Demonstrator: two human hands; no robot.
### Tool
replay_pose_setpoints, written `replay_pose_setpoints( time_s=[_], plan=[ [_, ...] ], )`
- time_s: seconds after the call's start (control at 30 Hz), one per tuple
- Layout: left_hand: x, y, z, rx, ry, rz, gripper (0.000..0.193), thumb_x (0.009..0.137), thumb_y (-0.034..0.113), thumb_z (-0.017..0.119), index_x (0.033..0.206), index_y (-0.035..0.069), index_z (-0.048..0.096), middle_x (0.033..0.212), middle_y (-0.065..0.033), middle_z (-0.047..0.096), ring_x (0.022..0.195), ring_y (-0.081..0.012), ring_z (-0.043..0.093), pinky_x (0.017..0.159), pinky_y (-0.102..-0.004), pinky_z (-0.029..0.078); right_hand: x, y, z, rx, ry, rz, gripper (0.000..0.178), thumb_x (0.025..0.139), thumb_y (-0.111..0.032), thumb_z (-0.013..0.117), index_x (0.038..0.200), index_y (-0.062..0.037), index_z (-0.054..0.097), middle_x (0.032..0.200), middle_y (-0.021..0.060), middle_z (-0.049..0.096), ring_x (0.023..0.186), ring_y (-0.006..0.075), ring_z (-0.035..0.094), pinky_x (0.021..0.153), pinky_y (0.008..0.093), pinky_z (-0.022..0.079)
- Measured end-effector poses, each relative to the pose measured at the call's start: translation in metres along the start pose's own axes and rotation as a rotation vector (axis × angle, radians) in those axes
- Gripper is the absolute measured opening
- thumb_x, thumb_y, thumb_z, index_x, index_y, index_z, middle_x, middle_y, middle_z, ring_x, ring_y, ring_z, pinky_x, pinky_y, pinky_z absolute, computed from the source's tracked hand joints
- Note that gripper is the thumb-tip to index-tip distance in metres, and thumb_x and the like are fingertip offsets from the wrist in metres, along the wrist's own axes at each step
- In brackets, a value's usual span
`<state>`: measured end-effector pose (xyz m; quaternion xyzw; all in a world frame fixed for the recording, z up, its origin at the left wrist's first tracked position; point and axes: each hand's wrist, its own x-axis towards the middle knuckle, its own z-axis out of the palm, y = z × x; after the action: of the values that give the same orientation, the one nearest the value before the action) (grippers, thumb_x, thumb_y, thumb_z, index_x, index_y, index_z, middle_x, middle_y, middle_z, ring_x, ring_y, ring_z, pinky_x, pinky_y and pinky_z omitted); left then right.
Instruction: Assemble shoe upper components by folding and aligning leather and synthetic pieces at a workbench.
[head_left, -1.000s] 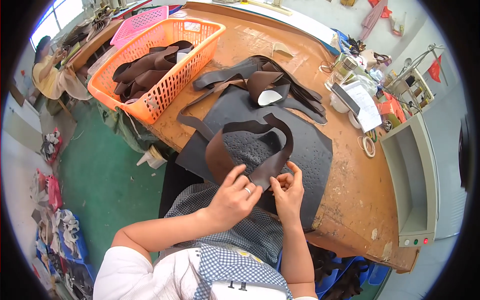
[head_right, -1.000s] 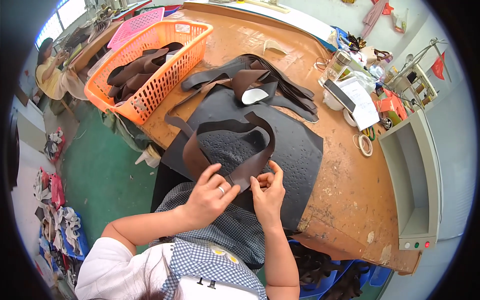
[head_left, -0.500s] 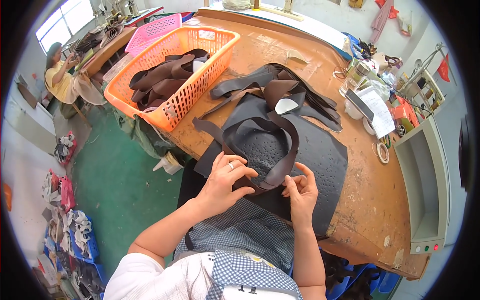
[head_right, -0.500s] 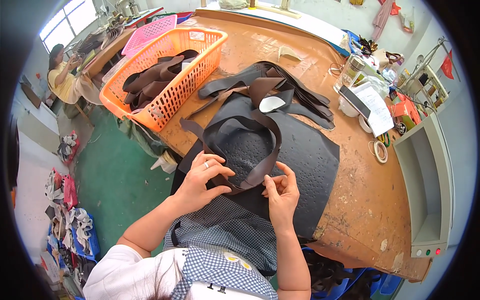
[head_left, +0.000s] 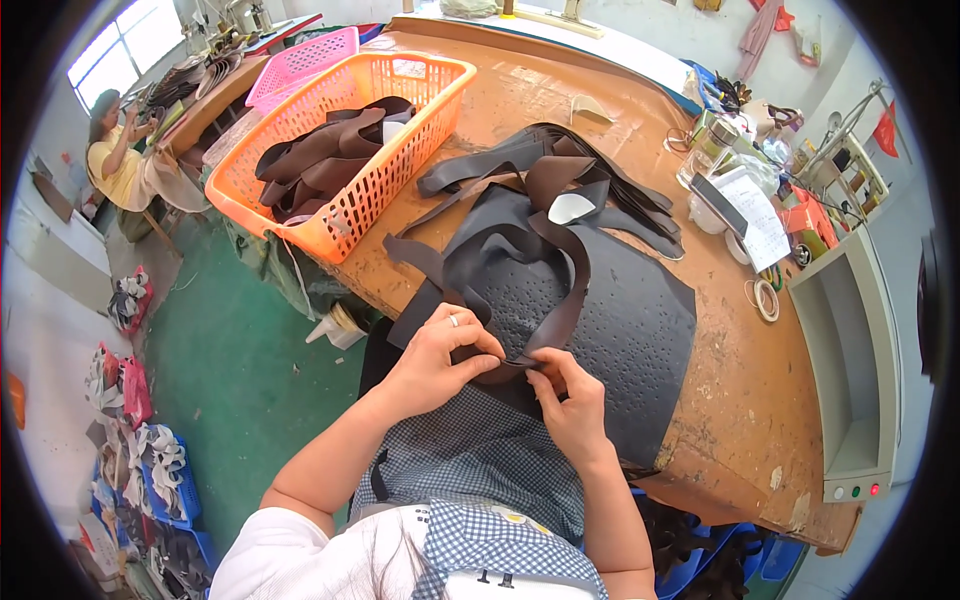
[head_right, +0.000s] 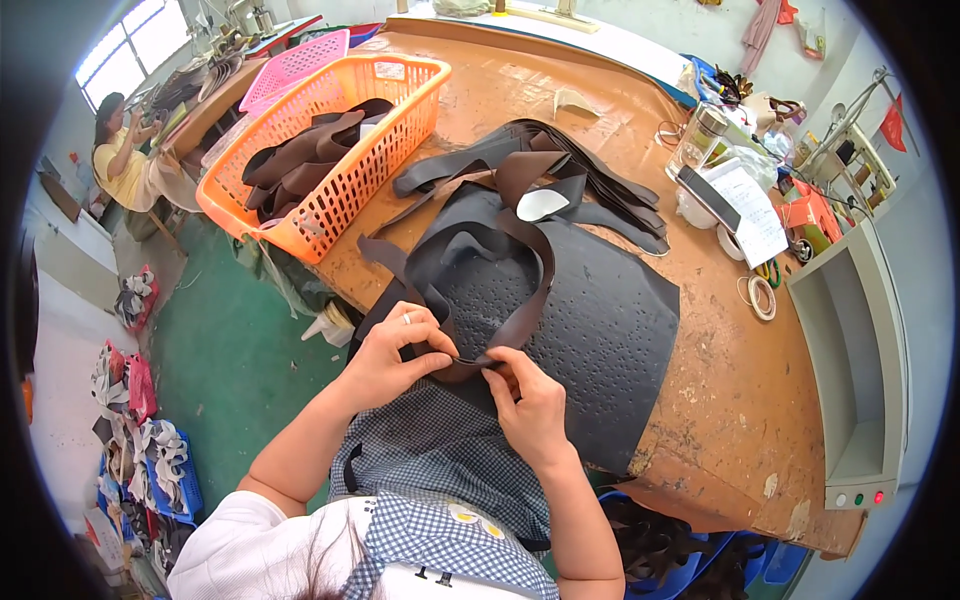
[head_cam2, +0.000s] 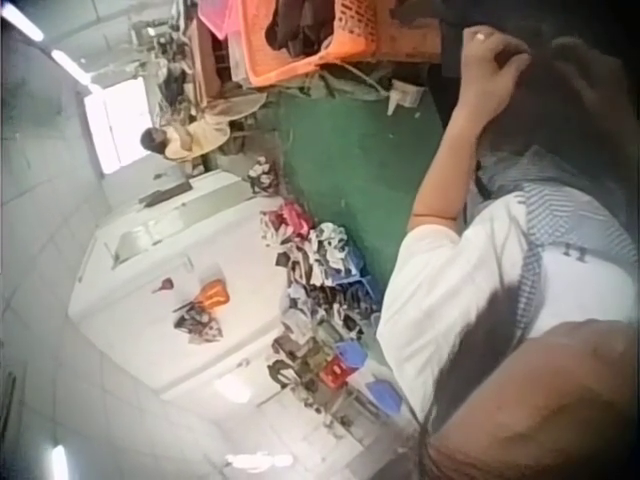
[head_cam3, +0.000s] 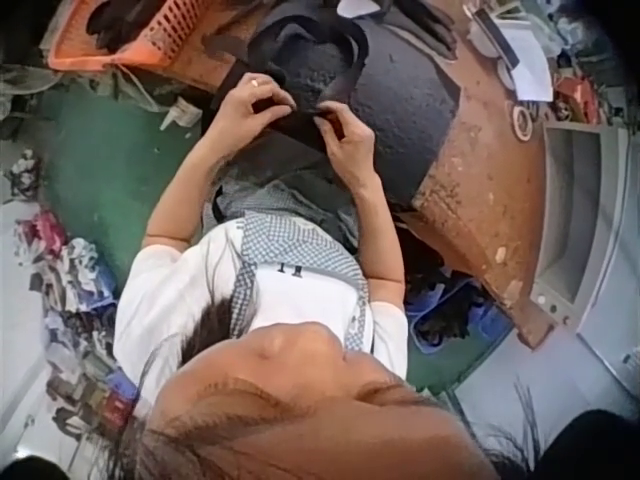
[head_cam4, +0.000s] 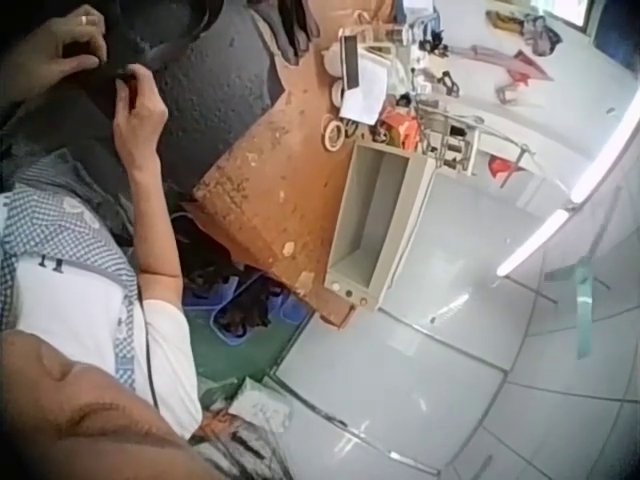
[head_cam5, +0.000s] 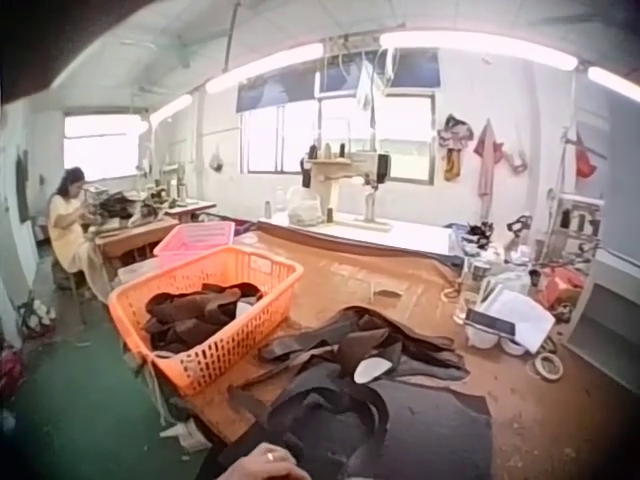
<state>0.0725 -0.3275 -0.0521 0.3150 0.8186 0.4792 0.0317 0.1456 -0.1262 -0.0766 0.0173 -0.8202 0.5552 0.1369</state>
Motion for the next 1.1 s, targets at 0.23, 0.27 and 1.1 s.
replay_pose_setpoints(
  time_s=[0.23,0.27,1.1],
  plan=[
    [0.009,0.009,-0.01,-0.182,0.0,-0.149,0.01,0.084,0.006,0.069,0.095,0.004,0.069,0.092,-0.0024,0.063,0.099,-0.0172,0.055,0.089,-0.0317,0.044,0.019,-0.015,-0.024,0.316,-0.165,0.24,0.005,0.092,-0.002,0.062,0.095,0.0012,0.064,0.077,0.0031,0.065,0.068,0.0088,0.063,0.062,0.0216,0.052],
    [0.009,0.011,-0.008,-0.225,0.015,-0.165,0.012,0.084,0.005,0.069,0.096,0.003,0.068,0.093,-0.0033,0.063,0.099,-0.0169,0.055,0.089,-0.0312,0.045,0.02,-0.014,-0.026,0.315,-0.163,0.237,0.005,0.092,-0.002,0.062,0.095,0.0012,0.064,0.077,0.0031,0.065,0.068,0.0088,0.063,0.062,0.0216,0.052],
    [0.0,0.008,0.023,0.176,0.075,0.194,0.025,0.067,0.005,0.078,0.089,0.007,0.066,0.09,-0.0056,0.058,0.104,-0.0257,0.055,0.107,-0.0498,0.035,-0.011,-0.009,0.008,0.215,-0.092,0.183,0.014,0.094,-0.003,0.061,0.106,0.0026,0.063,0.071,0.0091,0.069,0.055,0.0088,0.063,0.047,0.0204,0.049]
  ],
)
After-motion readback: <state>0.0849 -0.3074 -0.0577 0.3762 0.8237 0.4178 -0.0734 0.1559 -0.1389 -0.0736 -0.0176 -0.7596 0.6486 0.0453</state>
